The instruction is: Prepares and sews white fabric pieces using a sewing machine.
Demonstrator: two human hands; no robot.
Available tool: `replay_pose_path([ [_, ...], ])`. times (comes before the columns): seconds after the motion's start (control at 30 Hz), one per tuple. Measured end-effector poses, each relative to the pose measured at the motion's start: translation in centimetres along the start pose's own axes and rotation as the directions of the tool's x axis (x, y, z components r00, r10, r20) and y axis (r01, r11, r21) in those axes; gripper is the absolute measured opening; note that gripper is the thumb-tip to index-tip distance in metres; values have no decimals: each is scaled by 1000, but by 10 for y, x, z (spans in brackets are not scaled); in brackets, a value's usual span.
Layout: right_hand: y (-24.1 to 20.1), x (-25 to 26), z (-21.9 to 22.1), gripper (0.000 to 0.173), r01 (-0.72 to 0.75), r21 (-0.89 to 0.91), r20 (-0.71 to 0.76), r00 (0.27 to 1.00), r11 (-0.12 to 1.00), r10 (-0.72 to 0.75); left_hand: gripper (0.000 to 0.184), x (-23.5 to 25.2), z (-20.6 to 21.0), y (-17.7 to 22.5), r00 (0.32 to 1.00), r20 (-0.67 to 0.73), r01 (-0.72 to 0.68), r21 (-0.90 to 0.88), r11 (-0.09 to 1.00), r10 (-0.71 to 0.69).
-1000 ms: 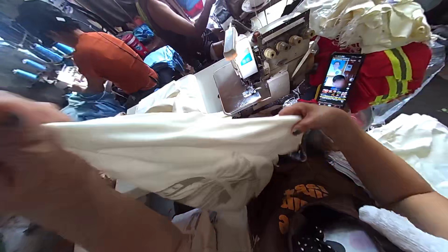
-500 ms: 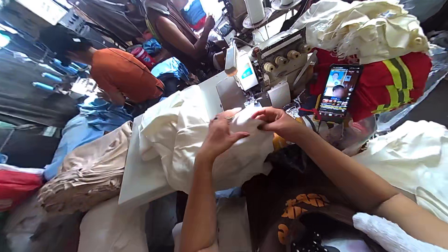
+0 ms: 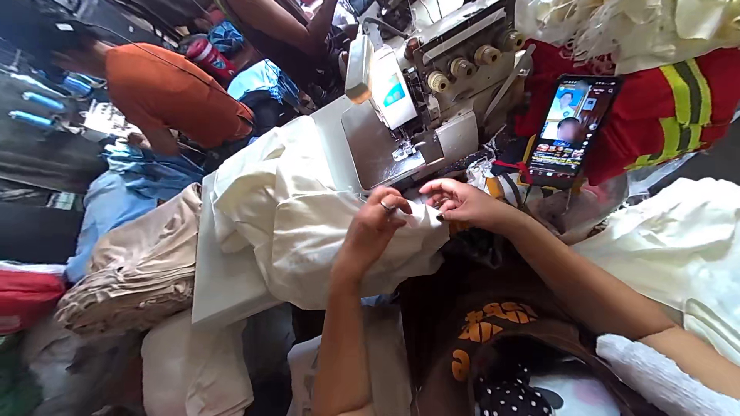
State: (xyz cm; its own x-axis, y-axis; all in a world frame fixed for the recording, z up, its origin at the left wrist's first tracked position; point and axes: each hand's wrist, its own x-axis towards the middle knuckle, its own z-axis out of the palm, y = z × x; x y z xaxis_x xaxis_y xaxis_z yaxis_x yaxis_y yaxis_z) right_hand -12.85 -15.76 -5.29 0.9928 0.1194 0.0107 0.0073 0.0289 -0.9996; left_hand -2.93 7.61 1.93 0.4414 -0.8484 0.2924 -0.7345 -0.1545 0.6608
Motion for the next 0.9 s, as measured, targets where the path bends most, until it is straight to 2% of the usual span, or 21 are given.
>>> replay_pose_path([
  [0.03,3,-3,-2,53,-48,-85,40,998,995,51,20,-15,9,-3,999,14,50,25,998,-51],
  [0.1,1,-8,-6,43,-141,-189,97,982,972,162,15,-47,27,-16,993,10,116,99,988,-118],
  [0.17,-4,-9,-6,31,-171,-261,55,980,950,191,14,-74,45,-29,993,-25,121,168,978,-119],
  [0.2,-5,-7,-5,26,-161,-314,1,985,936,170,16,-83,52,-34,993,-47,118,185,976,-111],
  [0.3,-2,3,4,17,-36,-471,-126,992,881,-27,19,-94,62,-39,989,-107,116,166,979,-99],
  [0.37,-2,9,17,16,21,-511,-109,990,859,-89,20,-96,64,-40,987,-129,113,136,984,-95],
  [0.47,-1,13,42,16,64,-552,-40,994,831,-103,17,-100,65,-44,983,-157,108,46,993,-99],
  [0.6,0,13,65,33,-60,-668,-24,998,742,58,16,-103,66,-49,976,-196,88,-40,995,-94],
  [0.67,4,11,74,28,-33,-721,16,998,692,64,14,-103,67,-47,971,-218,91,-66,994,-103],
  [0.73,9,12,77,17,44,-668,4,998,743,-56,11,-98,61,-39,964,-242,77,-147,986,-111],
  [0.8,2,19,70,12,106,-493,-83,982,863,-168,6,-84,42,-19,958,-275,14,-220,975,-76],
  [0.9,-39,23,54,9,199,-240,-202,947,950,-249,4,-50,-2,27,935,-349,-130,-170,977,64],
])
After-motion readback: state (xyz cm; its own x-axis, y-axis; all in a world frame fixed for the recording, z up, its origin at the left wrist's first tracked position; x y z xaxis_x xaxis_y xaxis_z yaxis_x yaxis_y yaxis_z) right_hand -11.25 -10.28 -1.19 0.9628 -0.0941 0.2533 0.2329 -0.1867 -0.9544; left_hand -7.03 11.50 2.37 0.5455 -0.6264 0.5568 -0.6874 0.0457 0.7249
